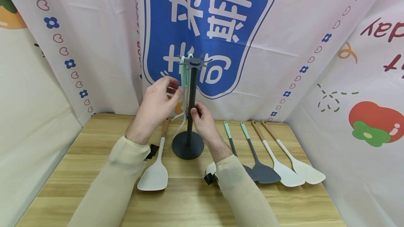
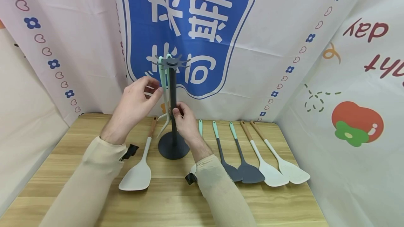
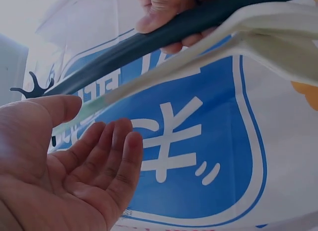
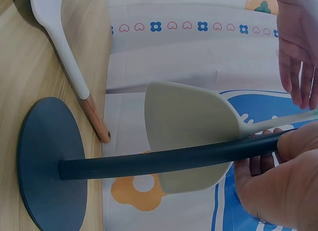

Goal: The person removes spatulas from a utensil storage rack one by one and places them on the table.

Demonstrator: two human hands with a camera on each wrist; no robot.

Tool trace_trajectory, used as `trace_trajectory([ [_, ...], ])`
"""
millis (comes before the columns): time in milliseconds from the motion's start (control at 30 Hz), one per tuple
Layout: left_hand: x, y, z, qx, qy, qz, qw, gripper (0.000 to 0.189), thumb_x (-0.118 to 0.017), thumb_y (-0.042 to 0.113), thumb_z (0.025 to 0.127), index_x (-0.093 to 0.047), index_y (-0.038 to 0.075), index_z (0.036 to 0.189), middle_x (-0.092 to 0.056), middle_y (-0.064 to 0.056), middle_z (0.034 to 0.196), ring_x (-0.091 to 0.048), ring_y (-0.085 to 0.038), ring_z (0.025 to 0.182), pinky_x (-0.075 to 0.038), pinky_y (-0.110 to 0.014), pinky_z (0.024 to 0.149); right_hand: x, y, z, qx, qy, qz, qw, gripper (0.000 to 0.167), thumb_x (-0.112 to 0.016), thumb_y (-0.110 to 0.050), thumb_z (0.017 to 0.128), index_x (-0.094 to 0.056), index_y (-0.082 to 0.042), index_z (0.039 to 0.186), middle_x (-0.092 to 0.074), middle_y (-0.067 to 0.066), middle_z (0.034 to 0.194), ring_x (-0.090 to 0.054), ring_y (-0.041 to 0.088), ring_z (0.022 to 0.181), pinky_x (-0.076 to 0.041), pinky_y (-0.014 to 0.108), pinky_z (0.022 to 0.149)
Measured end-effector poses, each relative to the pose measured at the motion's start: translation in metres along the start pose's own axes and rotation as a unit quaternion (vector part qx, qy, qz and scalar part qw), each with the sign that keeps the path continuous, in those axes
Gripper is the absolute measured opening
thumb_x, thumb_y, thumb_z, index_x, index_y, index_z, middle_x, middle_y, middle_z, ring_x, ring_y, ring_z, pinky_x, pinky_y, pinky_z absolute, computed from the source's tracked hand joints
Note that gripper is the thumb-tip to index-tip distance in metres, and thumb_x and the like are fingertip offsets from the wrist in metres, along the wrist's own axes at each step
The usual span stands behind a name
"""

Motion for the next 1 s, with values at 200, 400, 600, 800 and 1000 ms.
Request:
trace_trajectory([
  [200, -0.006, 0.006, 0.006, -0.011, 0.016, -0.03, 0.9994, 0.041, -0.072, 0.025, 0.116, -0.068, 0.002, 0.15, -0.075, -0.018, 0.141, -0.08, -0.036, 0.126, -0.07, -0.055, 0.11, 0.0, 0.0, 0.001, -0.003, -0.005, 0.003, 1.0, 0.028, -0.055, -0.02, 0.121, -0.07, 0.001, 0.133, -0.072, 0.013, 0.121, -0.064, 0.017, 0.109, -0.056, 0.035, 0.104],
  [400, -0.011, 0.007, 0.01, -0.004, 0.02, -0.047, 0.9987, 0.042, -0.072, 0.021, 0.116, -0.066, 0.001, 0.153, -0.076, -0.019, 0.143, -0.08, -0.036, 0.13, -0.069, -0.054, 0.114, 0.0, 0.0, 0.001, -0.003, -0.007, 0.0, 1.0, 0.028, -0.055, -0.019, 0.122, -0.07, 0.0, 0.134, -0.071, 0.013, 0.121, -0.063, 0.017, 0.109, -0.056, 0.036, 0.104],
  [600, -0.012, 0.005, 0.011, 0.0, 0.018, -0.05, 0.9986, 0.04, -0.068, 0.018, 0.118, -0.065, 0.001, 0.154, -0.077, -0.02, 0.145, -0.079, -0.037, 0.134, -0.067, -0.055, 0.117, 0.001, 0.002, 0.001, -0.004, -0.005, -0.006, 1.0, 0.028, -0.055, -0.02, 0.122, -0.07, 0.0, 0.133, -0.071, 0.014, 0.122, -0.063, 0.018, 0.11, -0.056, 0.037, 0.105],
  [800, -0.012, 0.003, 0.011, -0.01, 0.023, -0.052, 0.9983, 0.038, -0.068, 0.016, 0.118, -0.067, 0.001, 0.153, -0.077, -0.02, 0.144, -0.079, -0.038, 0.133, -0.068, -0.055, 0.116, 0.001, 0.001, 0.001, -0.001, -0.003, -0.012, 0.9999, 0.029, -0.055, -0.021, 0.121, -0.07, 0.001, 0.133, -0.071, 0.016, 0.121, -0.064, 0.019, 0.11, -0.055, 0.034, 0.103],
  [1000, -0.01, 0.003, 0.01, -0.025, 0.033, -0.051, 0.9978, 0.035, -0.067, 0.014, 0.118, -0.069, 0.001, 0.15, -0.076, -0.021, 0.141, -0.078, -0.038, 0.131, -0.069, -0.058, 0.113, 0.001, 0.001, 0.0, -0.005, 0.001, -0.017, 0.9999, 0.031, -0.056, -0.022, 0.12, -0.072, 0.001, 0.133, -0.071, 0.021, 0.123, -0.063, 0.021, 0.11, -0.053, 0.033, 0.102],
])
Point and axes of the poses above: each hand's wrist, its own z-axis towards the middle knuckle, its own x-axis out of the back of the hand, y = z × x, the point moved 3 cm from there along z, towards the middle knuckle
